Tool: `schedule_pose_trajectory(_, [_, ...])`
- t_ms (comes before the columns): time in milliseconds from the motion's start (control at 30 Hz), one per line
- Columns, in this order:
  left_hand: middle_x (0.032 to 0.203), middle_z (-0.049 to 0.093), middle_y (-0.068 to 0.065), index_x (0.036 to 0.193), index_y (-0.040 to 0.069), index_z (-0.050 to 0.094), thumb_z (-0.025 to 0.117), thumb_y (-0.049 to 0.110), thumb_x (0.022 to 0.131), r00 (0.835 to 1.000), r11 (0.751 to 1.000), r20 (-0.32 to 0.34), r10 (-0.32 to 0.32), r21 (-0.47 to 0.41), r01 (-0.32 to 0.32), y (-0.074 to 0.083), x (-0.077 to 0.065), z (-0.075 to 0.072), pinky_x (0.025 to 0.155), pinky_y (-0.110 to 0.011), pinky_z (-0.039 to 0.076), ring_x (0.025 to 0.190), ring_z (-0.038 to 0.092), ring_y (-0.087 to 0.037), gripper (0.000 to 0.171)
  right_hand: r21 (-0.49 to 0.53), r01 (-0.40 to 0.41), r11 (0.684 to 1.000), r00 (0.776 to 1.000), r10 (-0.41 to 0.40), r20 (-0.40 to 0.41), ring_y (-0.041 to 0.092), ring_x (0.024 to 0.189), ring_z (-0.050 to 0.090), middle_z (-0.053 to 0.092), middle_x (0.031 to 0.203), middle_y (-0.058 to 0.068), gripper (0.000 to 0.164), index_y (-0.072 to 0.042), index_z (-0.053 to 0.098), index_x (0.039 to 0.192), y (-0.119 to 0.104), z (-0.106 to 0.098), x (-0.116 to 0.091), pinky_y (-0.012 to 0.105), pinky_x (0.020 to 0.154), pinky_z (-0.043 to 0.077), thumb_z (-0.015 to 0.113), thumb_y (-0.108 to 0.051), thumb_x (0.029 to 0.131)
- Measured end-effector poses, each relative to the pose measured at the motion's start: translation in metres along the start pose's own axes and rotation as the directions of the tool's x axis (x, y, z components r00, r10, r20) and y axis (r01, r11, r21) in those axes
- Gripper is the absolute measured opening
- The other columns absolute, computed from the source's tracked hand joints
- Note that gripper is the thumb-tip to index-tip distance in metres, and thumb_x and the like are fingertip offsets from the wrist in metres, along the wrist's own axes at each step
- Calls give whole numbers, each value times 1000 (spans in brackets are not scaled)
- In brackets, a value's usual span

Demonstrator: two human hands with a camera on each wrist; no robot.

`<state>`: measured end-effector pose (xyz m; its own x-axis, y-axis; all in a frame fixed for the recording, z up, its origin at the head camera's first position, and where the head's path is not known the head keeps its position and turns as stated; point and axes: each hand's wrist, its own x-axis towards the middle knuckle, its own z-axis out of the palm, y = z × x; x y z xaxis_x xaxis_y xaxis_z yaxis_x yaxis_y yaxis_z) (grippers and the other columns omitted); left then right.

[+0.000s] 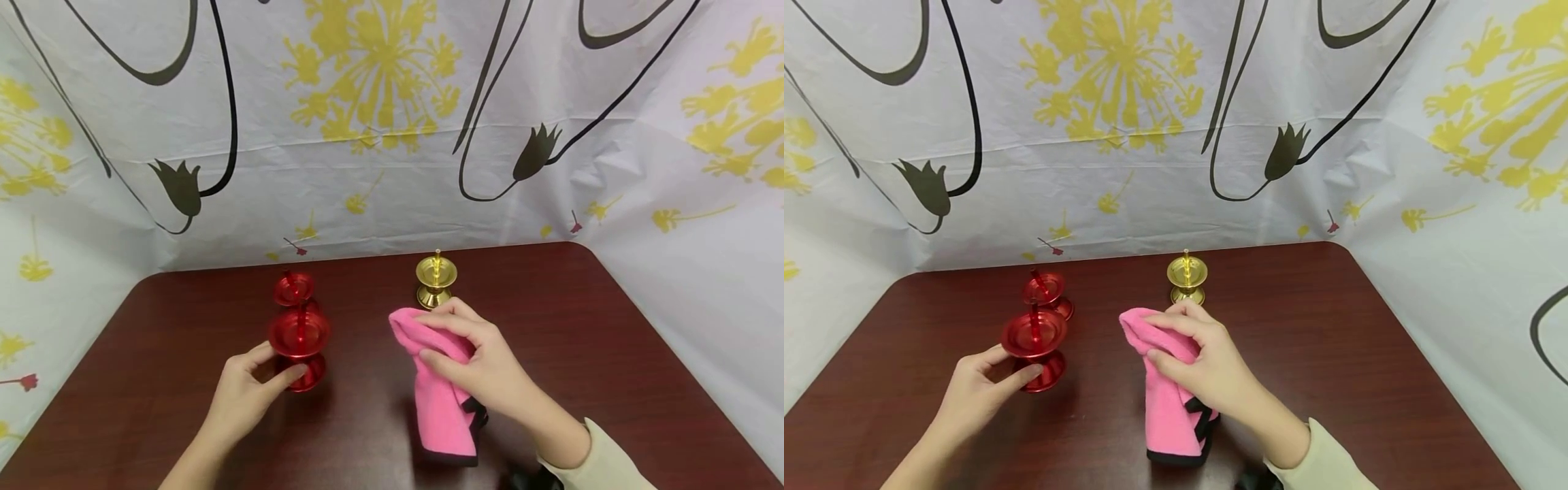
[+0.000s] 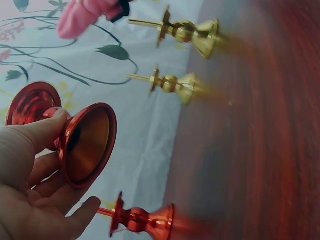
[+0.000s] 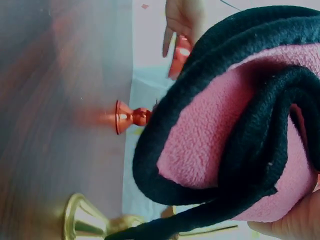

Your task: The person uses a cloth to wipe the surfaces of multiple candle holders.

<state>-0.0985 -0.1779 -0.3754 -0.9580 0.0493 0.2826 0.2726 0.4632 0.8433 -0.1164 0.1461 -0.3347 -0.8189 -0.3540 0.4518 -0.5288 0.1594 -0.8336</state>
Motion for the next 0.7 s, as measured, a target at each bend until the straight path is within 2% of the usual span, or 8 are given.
schedule_pose_trajectory(167, [113, 74, -4, 111, 10, 75, 83, 11, 78, 997, 999, 78, 18, 31, -21, -14, 4, 4, 86, -15, 54, 105, 63, 6, 34, -39, -9, 999, 1000, 8, -25, 12, 96, 63, 61, 110, 1, 41, -12, 71, 119, -8, -14, -4, 22, 70, 55, 77, 3, 81])
schedule_pose_trajectory(267, [113, 74, -2, 110, 12, 76, 84, 12, 77, 994, 999, 108, 8, 40, -12, -17, 6, 9, 87, -17, 54, 106, 63, 4, 33, -58, -8, 998, 999, 5, -47, 12, 96, 63, 60, 110, 1, 41, -8, 71, 118, -12, -23, -6, 22, 71, 55, 76, 6, 80])
schedule_pose_trajectory(433, [109, 75, 3, 107, 17, 76, 84, 15, 78, 990, 999, 139, -4, 48, -3, -18, 6, 18, 88, -22, 55, 105, 64, 0, 30, -89, 13, 996, 994, -22, -107, 9, 89, 63, 60, 107, 0, 40, -3, 70, 117, -10, -41, -10, 20, 65, 55, 74, 12, 79])
schedule_pose_trajectory(600, [104, 75, 10, 107, 22, 77, 84, 16, 78, 985, 998, 170, -37, 54, 29, -22, 6, 26, 88, -26, 55, 102, 65, -2, 30, -88, 77, 993, 976, -92, -195, 7, 89, 63, 63, 107, 1, 40, 3, 70, 115, -4, -56, -12, 14, 66, 53, 70, 18, 78])
schedule_pose_trajectory(700, [105, 75, 11, 107, 24, 77, 84, 18, 78, 982, 996, 175, -74, 62, 64, -23, 6, 28, 90, -28, 54, 103, 66, -4, 30, -76, 80, 994, 968, -96, -233, 7, 89, 64, 63, 107, 2, 40, 6, 69, 115, -3, -64, -12, 13, 67, 53, 69, 19, 78])
